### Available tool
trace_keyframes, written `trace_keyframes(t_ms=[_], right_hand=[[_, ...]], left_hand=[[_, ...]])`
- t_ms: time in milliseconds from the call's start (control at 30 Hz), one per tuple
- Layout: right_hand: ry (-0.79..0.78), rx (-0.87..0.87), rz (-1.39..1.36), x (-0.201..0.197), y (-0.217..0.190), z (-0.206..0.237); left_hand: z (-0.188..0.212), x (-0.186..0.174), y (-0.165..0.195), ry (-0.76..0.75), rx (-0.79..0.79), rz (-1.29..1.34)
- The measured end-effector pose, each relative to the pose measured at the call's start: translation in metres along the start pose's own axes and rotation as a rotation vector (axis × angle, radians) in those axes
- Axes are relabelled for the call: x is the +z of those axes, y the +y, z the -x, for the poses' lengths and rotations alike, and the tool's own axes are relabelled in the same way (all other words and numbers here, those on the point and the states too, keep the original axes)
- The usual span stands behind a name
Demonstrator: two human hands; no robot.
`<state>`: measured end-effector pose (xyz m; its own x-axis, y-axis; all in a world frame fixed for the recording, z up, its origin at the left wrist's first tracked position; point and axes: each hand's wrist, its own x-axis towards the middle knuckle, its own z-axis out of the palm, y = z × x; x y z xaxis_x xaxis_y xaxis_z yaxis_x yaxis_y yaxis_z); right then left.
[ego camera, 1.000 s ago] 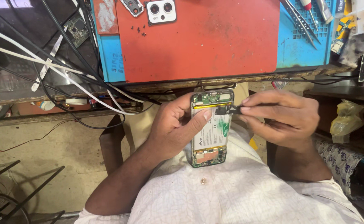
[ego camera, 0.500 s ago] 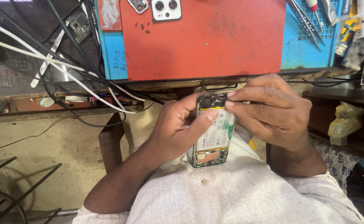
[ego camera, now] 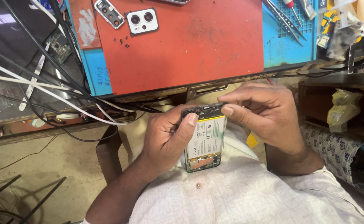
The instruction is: The person repairs a disassembled smartphone at a workbench. They use a metal pry tool to work on the phone's internal board and battery, connect a charging cable to test the device, press the frame and screen assembly together by hand, and pick up small components from the mat.
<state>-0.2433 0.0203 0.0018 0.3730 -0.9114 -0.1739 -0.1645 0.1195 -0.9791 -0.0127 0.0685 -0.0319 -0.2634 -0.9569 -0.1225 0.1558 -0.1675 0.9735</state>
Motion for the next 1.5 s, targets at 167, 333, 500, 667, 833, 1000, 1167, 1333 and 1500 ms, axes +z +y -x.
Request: trace_keyframes(t_ms=[167, 333, 500, 667, 833, 1000, 1167, 1333, 1500], right_hand=[[-0.015, -0.05, 0.119, -0.003, 0.002, 0.003], [-0.068, -0.036, 0.129, -0.003, -0.001, -0.001], [-0.076, -0.136, 0.282, -0.004, -0.004, -0.004], [-0.077, -0.094, 0.268, -0.004, -0.008, -0.005], [-0.089, -0.101, 0.287, -0.007, -0.003, -0.006], [-0.161, 0.004, 0.007, -0.01, 0.005, -0.001], [-0.148, 0.136, -0.211, -0.009, 0.011, -0.001], [-0.142, 0.183, -0.248, -0.01, 0.014, 0.002], [-0.112, 0.12, -0.214, -0.005, 0.017, 0.001]], left_hand=[[-0.001, 0.001, -0.001, 0.007, -0.015, -0.045], [-0.001, 0.001, -0.001, 0.006, 0.056, -0.064], [-0.001, 0.006, -0.003, 0.074, 0.005, -0.129], [-0.002, 0.013, -0.004, 0.131, -0.036, -0.153], [-0.006, 0.016, -0.005, 0.142, 0.023, -0.166], [-0.004, 0.019, -0.004, 0.145, 0.015, -0.125], [-0.006, 0.016, 0.0, 0.064, 0.017, -0.022], [-0.005, 0.013, 0.001, 0.052, 0.058, -0.145], [-0.007, 0.015, 0.004, 0.06, 0.021, -0.202]])
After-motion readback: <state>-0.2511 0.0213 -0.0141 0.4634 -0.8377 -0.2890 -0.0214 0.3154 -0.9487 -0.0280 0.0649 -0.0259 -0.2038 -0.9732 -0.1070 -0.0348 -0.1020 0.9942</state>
